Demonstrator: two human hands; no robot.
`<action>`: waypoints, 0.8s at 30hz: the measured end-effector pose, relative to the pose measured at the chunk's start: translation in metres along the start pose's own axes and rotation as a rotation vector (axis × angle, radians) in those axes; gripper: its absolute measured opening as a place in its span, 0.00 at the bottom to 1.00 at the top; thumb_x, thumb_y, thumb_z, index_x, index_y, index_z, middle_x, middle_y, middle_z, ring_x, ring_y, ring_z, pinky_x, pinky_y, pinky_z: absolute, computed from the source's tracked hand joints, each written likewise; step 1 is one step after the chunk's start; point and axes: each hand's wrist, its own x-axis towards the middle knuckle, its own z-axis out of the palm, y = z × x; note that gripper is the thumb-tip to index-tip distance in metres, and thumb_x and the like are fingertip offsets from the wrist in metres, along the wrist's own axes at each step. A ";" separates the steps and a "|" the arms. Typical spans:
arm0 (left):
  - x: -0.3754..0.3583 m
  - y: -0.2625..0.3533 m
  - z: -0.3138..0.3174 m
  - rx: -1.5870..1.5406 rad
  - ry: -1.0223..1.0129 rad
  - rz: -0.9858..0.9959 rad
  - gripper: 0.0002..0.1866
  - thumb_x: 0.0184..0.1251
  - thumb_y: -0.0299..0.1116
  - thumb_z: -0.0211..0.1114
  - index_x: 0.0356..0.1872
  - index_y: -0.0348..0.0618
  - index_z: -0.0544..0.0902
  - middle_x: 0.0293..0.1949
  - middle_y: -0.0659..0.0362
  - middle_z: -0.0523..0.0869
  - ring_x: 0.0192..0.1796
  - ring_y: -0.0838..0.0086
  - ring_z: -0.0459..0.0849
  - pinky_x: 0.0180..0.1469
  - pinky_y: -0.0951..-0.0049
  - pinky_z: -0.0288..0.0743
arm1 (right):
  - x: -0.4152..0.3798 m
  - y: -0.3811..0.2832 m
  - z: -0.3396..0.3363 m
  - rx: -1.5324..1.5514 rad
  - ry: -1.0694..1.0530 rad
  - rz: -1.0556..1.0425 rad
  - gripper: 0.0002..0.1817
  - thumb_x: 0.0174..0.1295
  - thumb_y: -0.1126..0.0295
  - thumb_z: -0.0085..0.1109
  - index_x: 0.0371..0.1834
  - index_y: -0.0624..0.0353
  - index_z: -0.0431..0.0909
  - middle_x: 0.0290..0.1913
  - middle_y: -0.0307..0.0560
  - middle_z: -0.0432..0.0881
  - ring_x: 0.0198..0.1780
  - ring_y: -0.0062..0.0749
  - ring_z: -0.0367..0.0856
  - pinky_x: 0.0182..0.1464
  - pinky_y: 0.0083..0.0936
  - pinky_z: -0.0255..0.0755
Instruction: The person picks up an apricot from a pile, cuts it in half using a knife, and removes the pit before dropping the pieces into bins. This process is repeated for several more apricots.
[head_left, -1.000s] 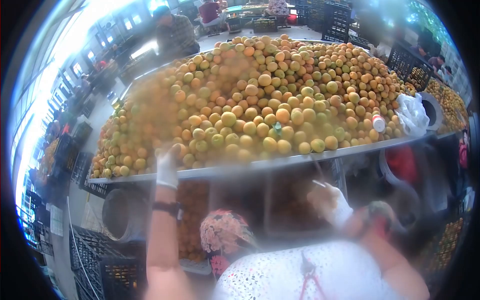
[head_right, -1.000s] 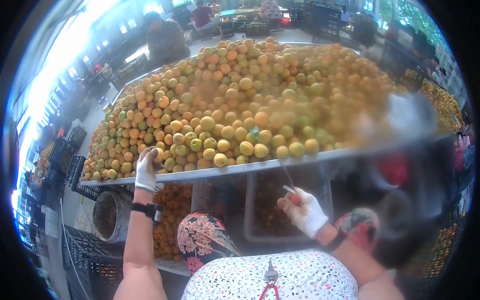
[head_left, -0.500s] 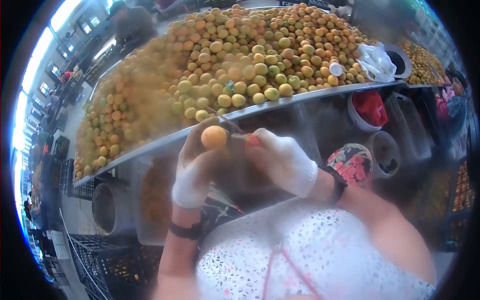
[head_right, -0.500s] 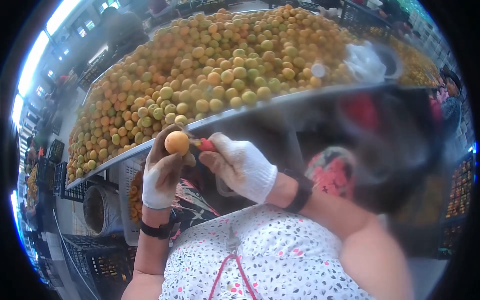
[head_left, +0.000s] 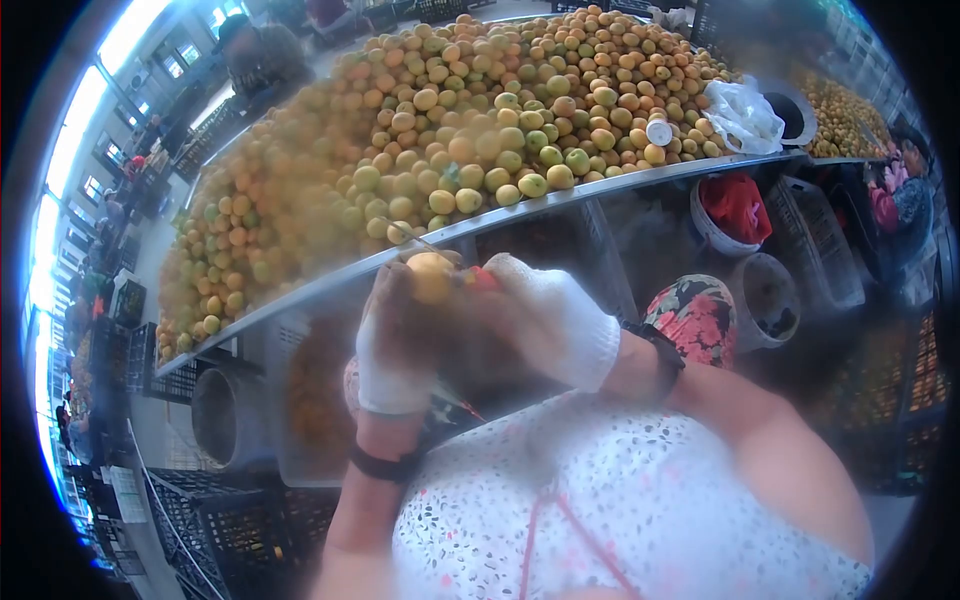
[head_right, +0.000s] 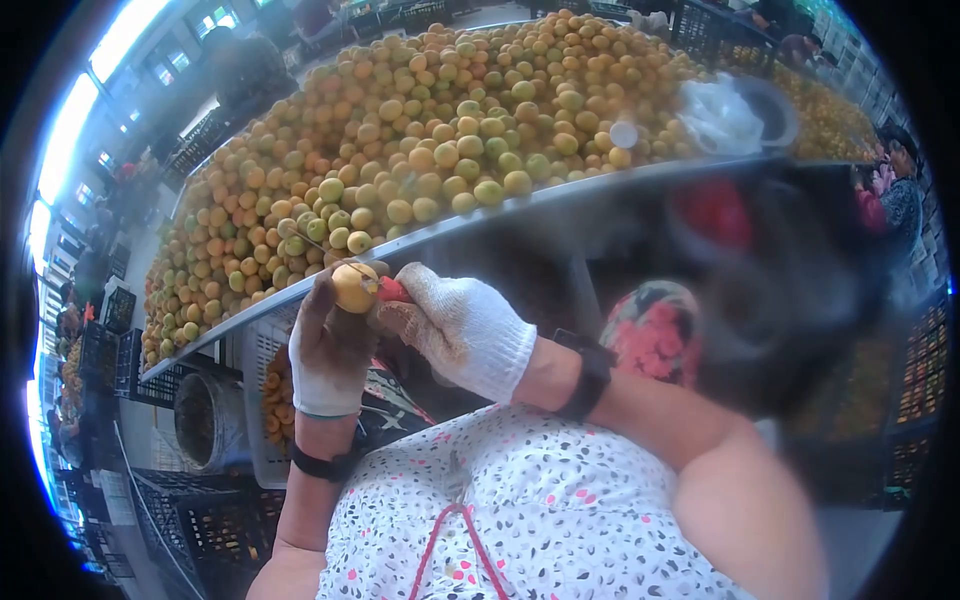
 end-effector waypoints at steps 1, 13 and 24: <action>0.000 -0.002 -0.001 -0.069 0.009 -0.064 0.26 0.75 0.45 0.58 0.64 0.36 0.71 0.54 0.52 0.81 0.55 0.65 0.82 0.52 0.65 0.81 | -0.001 -0.001 -0.001 0.002 0.003 -0.003 0.11 0.71 0.64 0.57 0.42 0.61 0.72 0.27 0.62 0.79 0.32 0.60 0.81 0.29 0.41 0.71; -0.016 -0.011 0.044 0.342 0.159 0.064 0.27 0.79 0.55 0.48 0.58 0.39 0.76 0.40 0.58 0.80 0.36 0.78 0.78 0.32 0.79 0.71 | -0.012 -0.011 -0.004 -0.110 0.006 -0.013 0.12 0.73 0.62 0.52 0.41 0.61 0.70 0.24 0.59 0.79 0.31 0.60 0.82 0.28 0.43 0.73; 0.009 -0.010 0.041 1.075 0.035 0.505 0.24 0.80 0.51 0.49 0.54 0.38 0.75 0.47 0.59 0.78 0.48 0.78 0.74 0.53 0.78 0.69 | -0.004 0.014 0.026 0.467 0.155 0.109 0.16 0.75 0.58 0.53 0.41 0.62 0.74 0.25 0.44 0.81 0.22 0.35 0.80 0.23 0.30 0.71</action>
